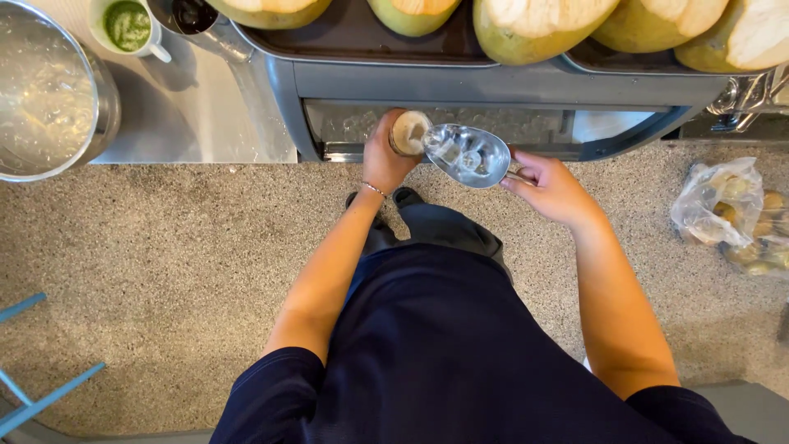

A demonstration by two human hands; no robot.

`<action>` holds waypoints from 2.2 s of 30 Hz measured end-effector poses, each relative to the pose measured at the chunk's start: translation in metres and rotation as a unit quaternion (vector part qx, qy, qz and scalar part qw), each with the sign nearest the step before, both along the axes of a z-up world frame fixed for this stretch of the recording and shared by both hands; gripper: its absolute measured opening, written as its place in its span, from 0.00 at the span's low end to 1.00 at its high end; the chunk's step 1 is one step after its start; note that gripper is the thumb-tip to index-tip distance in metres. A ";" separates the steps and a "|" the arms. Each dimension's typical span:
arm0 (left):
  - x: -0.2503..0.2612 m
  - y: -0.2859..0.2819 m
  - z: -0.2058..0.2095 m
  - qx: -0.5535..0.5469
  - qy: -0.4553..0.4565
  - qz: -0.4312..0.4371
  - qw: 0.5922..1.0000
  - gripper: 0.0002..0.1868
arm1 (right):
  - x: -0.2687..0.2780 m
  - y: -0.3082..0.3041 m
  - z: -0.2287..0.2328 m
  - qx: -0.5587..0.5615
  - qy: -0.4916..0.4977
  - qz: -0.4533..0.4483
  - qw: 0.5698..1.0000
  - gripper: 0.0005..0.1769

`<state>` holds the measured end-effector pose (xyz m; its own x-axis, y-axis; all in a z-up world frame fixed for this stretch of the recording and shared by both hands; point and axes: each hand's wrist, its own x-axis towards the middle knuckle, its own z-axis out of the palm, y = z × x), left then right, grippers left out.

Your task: Prepare and assemble multiple cold coffee drinks with ice and milk.

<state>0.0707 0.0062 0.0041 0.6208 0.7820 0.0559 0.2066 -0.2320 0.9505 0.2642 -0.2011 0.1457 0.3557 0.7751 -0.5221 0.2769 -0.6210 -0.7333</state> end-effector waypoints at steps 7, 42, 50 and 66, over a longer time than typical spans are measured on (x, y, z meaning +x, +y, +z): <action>0.009 -0.008 -0.005 0.011 0.005 -0.017 1.000 0.42 | 0.001 -0.014 0.003 -0.022 -0.028 -0.017 0.999 0.34; 0.028 -0.025 -0.013 -0.032 -0.051 -0.081 0.995 0.41 | 0.032 -0.076 -0.017 0.002 0.046 -0.150 0.988 0.38; -0.004 -0.030 0.016 -0.070 -0.064 -0.082 0.992 0.40 | 0.056 -0.029 -0.175 0.138 0.261 -0.339 0.893 0.37; -0.105 0.005 0.091 -0.141 -0.083 -0.079 0.983 0.43 | -0.001 0.107 -0.151 0.299 0.485 -0.123 0.812 0.15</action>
